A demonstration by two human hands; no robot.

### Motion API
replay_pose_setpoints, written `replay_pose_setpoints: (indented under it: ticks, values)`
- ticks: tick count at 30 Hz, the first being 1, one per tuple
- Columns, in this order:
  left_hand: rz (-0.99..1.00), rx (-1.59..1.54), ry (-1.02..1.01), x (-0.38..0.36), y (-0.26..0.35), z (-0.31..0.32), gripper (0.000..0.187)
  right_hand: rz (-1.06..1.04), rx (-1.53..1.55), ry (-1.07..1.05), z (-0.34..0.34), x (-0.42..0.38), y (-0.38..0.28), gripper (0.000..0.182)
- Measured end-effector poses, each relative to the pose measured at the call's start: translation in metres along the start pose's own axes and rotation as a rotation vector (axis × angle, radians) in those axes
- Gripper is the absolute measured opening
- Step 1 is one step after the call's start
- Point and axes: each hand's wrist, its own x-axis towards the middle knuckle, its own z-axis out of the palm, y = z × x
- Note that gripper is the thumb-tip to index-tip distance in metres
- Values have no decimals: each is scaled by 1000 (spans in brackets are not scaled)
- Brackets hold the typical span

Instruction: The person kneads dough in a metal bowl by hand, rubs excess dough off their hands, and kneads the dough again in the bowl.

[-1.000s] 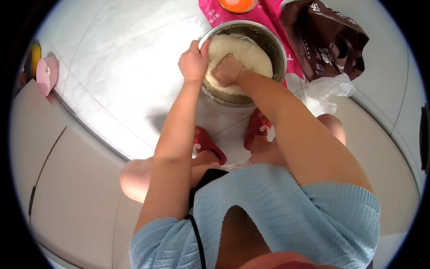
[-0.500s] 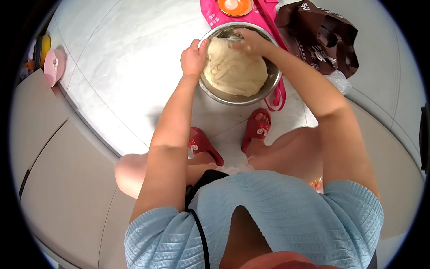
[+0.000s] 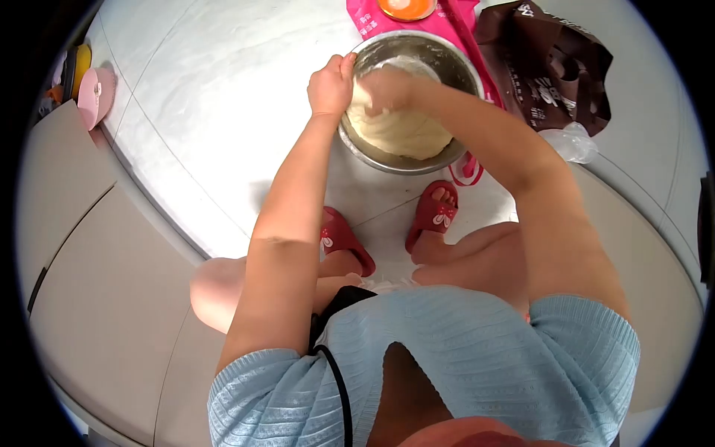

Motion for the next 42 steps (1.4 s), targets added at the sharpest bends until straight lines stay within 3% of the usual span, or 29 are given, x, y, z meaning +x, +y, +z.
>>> replay_pose_setpoints:
  ticks: [2, 4, 8, 10, 14, 17, 19, 23, 25, 26, 29, 35, 36, 38, 41, 42]
  values:
    - [10, 7, -29, -2, 0, 1, 43, -33, -103, -14, 9, -27, -14, 40]
    - [16, 15, -55, 5, 1, 0, 44, -314, -305, 102, 19, -57, -18, 40]
    - [25, 66, -118, 4, 1, -2, 44, -255, -480, 85, 32, -103, -39, 31]
    - [25, 73, -118, 6, 4, -3, 44, -21, -559, -111, 47, -105, -41, 21]
    - [-9, 48, -171, 7, 2, -8, 44, 24, -515, -149, 57, -88, -45, 22]
    - [-31, -18, -146, 4, 0, -6, 44, 173, -417, -155, 57, -56, -51, 24]
    - [-55, -81, -122, -6, -4, -2, 45, 235, -539, -142, 65, -37, -47, 20]
    - [-206, -109, 22, -44, -9, 4, 40, 246, -533, -142, 75, -18, -27, 23]
    - [-214, -95, 63, -47, -8, 5, 38, 48, -402, -183, 66, -27, -14, 16]
    - [-208, -91, 65, -46, -8, 6, 38, 49, -400, -176, 68, -29, -6, 16]
    - [-167, -68, 63, -46, -11, 9, 38, -82, -345, -59, 74, -31, 5, 16]
    - [-124, -9, 112, -41, -3, 6, 41, 97, -329, -11, 79, -56, -13, 22]
    - [-120, 21, 112, -40, -2, 4, 42, -60, -444, 400, 91, -69, -10, 24]
    - [-121, 36, 106, -45, -3, 6, 43, -221, -558, 794, 82, -102, -17, 26]
    - [-145, 57, 69, -42, -5, 5, 43, -316, -559, 873, 17, -125, -33, 32]
    - [-144, 53, 72, -41, -4, 5, 43, 34, -288, 604, 9, -118, -28, 41]
